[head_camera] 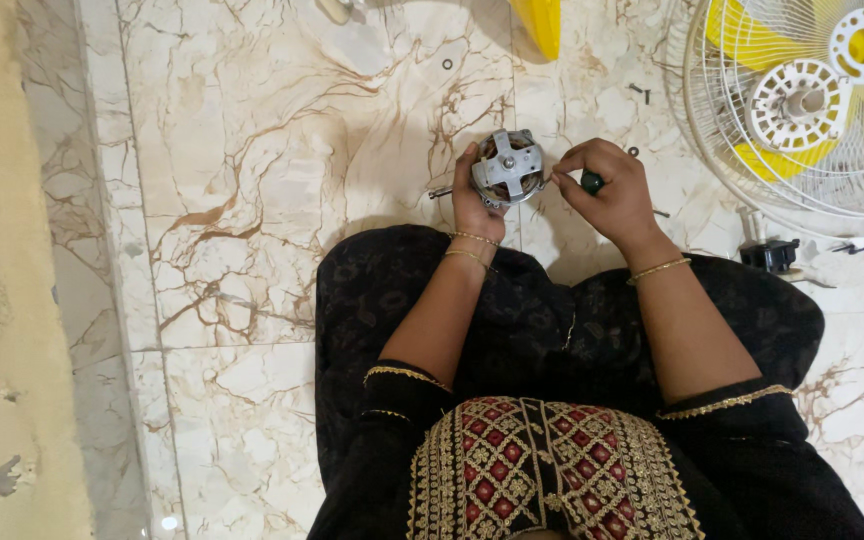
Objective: The person sits on the floor and uses a green screwdriver to remove screws from a fan motor housing, then reinserts and tightens them. They handle the motor and a yellow fan blade, aligning the motor with the blade hub.
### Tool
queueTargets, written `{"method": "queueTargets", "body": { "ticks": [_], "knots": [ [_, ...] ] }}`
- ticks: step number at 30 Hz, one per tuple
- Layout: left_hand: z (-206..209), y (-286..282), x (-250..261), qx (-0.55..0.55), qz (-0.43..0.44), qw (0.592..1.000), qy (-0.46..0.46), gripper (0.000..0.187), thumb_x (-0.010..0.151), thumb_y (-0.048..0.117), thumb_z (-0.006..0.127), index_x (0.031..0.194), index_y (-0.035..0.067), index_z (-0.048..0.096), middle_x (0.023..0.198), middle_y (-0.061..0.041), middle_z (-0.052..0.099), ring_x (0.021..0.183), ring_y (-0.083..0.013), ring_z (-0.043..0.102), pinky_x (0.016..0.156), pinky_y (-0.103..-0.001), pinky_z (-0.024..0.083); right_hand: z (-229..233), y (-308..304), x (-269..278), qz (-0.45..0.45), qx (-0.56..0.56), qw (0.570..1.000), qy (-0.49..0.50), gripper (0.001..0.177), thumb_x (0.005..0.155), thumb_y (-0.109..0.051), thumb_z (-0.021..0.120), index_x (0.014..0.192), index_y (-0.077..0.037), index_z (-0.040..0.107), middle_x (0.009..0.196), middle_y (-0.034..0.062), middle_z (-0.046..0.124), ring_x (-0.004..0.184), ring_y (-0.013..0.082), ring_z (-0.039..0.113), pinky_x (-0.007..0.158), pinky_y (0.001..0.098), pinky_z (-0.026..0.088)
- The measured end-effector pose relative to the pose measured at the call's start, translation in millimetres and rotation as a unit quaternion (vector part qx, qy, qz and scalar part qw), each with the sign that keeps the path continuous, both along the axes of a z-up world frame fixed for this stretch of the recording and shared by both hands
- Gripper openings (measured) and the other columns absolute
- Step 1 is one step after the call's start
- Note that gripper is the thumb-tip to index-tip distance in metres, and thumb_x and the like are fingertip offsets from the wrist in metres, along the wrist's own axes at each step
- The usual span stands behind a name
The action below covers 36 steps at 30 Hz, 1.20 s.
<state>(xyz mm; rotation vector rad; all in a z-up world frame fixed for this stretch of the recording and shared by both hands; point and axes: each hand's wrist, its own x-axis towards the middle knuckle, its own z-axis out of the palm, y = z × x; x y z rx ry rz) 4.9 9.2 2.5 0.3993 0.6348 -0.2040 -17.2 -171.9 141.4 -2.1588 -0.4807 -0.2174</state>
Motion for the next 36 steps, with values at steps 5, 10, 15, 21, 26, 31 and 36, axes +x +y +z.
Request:
{"method": "queueTargets", "body": {
  "ticks": [5,10,15,21,26,31,36],
  "knots": [
    [6.8,1.9,0.7,0.001,-0.002,1.0,0.001,0.04,0.091,0.047,0.068,0.119,0.018,0.067,0.115,0.001,0.07,0.105,-0.0191,0.067,0.084,-0.039,0.058,4.7,2.9,-1.7,0.0,-0.009,1.0,-0.003,0.014,0.089,-0.002,0.082,0.099,-0.004,0.072,0.104,0.0116,0.072,0.094,0.027,0.071,0.082,0.0355,0.056],
    [14.7,2.3,0.7,0.02,-0.006,1.0,0.015,0.044,0.091,0.049,0.067,0.121,0.017,0.067,0.116,-0.001,0.07,0.106,-0.0196,0.067,0.086,-0.039,0.058,15.2,9.8,-7.1,0.025,-0.106,0.991,-0.082,0.016,0.087,-0.004,0.083,0.097,-0.008,0.072,0.107,0.0069,0.071,0.091,0.0228,0.072,0.075,0.0327,0.059],
    [13.0,1.8,0.4,0.008,-0.005,1.0,-0.01,0.044,0.091,0.049,0.068,0.122,0.017,0.067,0.117,-0.001,0.07,0.107,-0.0195,0.067,0.086,-0.039,0.057,17.8,11.4,-7.3,0.021,-0.129,0.989,-0.074,0.016,0.087,-0.005,0.084,0.096,-0.008,0.071,0.107,0.0041,0.071,0.087,0.0222,0.071,0.073,0.0328,0.058],
    [10.1,1.8,1.4,0.001,-0.007,1.0,-0.007,0.045,0.092,0.049,0.068,0.122,0.017,0.067,0.116,-0.001,0.07,0.106,-0.0189,0.067,0.085,-0.039,0.058,16.1,10.2,-5.9,0.02,-0.075,0.995,-0.056,0.017,0.089,-0.003,0.082,0.102,-0.008,0.072,0.108,0.006,0.07,0.094,0.0238,0.072,0.08,0.033,0.059],
    [11.3,1.3,1.2,0.015,-0.007,1.0,-0.01,0.043,0.091,0.049,0.068,0.121,0.017,0.066,0.115,-0.001,0.07,0.105,-0.0199,0.067,0.084,-0.04,0.058,14.6,11.0,-5.4,0.024,-0.046,0.998,-0.044,0.017,0.089,-0.002,0.081,0.102,-0.007,0.071,0.109,0.0068,0.07,0.095,0.0236,0.072,0.082,0.033,0.059],
    [13.6,0.8,1.4,0.021,-0.005,1.0,0.002,0.042,0.09,0.049,0.068,0.12,0.02,0.066,0.115,0.001,0.07,0.105,-0.0186,0.067,0.085,-0.04,0.058,16.0,10.0,-5.1,0.013,-0.083,0.995,-0.05,0.017,0.087,-0.002,0.082,0.1,-0.006,0.073,0.108,0.007,0.071,0.093,0.024,0.072,0.08,0.0332,0.058],
    [15.1,0.9,0.8,0.015,-0.004,1.0,-0.008,0.042,0.091,0.049,0.068,0.12,0.018,0.066,0.115,-0.001,0.069,0.106,-0.0204,0.067,0.084,-0.041,0.058,17.0,9.2,-5.8,0.02,-0.072,0.996,-0.044,0.017,0.087,-0.003,0.082,0.1,-0.007,0.073,0.109,0.0064,0.071,0.094,0.0238,0.072,0.081,0.0333,0.059]
  ]
}}
